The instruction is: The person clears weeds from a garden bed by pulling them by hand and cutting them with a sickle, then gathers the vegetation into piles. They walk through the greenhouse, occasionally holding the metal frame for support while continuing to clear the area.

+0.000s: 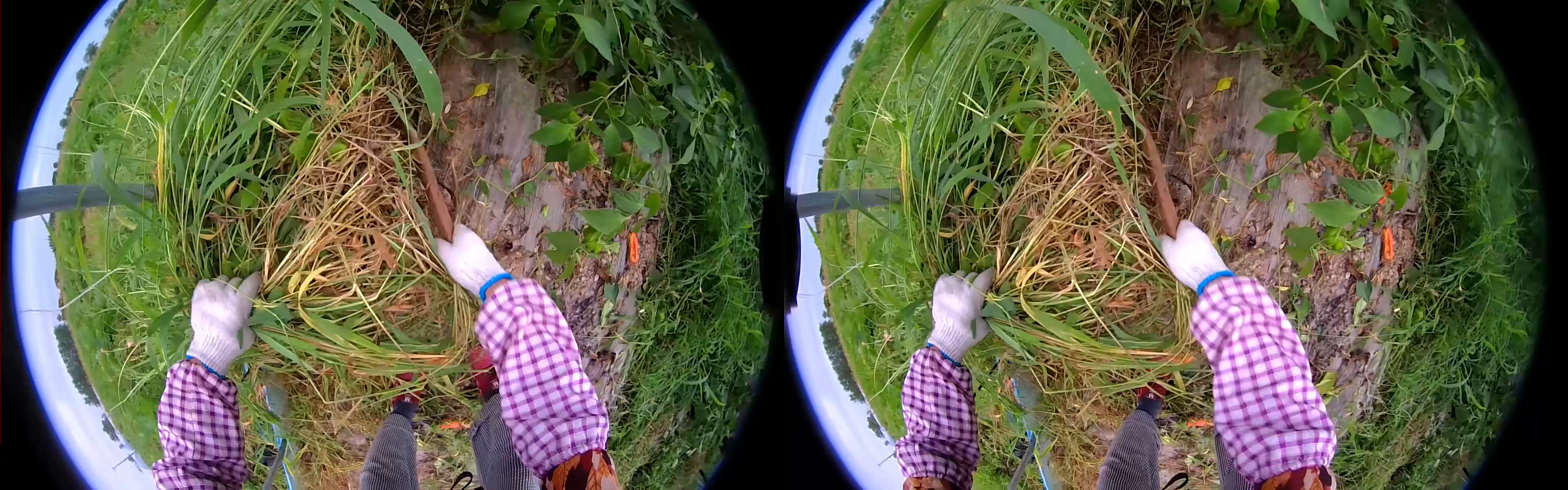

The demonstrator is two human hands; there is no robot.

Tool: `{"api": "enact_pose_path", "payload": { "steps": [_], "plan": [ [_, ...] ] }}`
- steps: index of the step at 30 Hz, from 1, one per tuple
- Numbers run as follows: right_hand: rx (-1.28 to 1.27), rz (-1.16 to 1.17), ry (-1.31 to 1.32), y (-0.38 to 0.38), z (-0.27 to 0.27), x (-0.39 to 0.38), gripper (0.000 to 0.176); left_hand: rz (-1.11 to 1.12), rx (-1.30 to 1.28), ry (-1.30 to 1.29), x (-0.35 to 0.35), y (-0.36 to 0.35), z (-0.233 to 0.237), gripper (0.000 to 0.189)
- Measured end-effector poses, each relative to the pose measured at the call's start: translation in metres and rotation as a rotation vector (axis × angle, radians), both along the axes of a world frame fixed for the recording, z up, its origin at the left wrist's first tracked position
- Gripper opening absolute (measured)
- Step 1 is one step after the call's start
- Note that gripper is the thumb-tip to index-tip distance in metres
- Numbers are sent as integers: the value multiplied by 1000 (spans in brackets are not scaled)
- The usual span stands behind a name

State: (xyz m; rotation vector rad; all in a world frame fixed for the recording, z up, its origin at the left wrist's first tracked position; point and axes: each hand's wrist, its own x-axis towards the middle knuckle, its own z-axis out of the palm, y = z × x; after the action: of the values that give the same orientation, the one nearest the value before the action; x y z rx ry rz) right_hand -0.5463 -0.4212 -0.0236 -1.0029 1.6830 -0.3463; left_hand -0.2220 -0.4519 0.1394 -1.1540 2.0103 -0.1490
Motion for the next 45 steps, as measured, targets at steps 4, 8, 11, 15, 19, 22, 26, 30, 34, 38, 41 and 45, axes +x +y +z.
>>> {"api": "enact_pose_path", "payload": {
  "steps": [4,8,11,15,19,22,26,30,34,38,41,45],
  "plan": [
    [273,-171,90,162,80,-27,42,94,56,-31,30,55,30,67],
    [203,-210,28,196,102,-27,39,160,94,-86,41,71,1,70],
    [269,-451,-299,131,115,-35,28,91,46,-71,54,69,-7,75],
    [-181,-596,-120,42,74,-26,38,195,109,-138,61,67,-8,84],
    [-297,-620,-260,-60,81,-5,33,241,148,-226,45,67,-4,83],
    [-115,-523,-967,-54,84,13,33,275,181,-250,40,69,-1,80],
    [327,-477,-1180,102,148,34,26,289,213,-232,38,62,2,80],
    [425,-527,-875,206,183,48,24,94,221,-294,52,67,-10,78],
    [212,-390,-513,235,151,73,38,-65,405,-312,-17,67,39,62],
    [339,-209,-368,219,162,90,49,-26,606,33,-140,47,123,37],
    [337,-180,-377,230,164,92,54,-346,251,581,-213,22,128,32],
    [-129,134,-284,293,113,120,36,-660,-16,779,-259,-62,21,56]
  ]
}}
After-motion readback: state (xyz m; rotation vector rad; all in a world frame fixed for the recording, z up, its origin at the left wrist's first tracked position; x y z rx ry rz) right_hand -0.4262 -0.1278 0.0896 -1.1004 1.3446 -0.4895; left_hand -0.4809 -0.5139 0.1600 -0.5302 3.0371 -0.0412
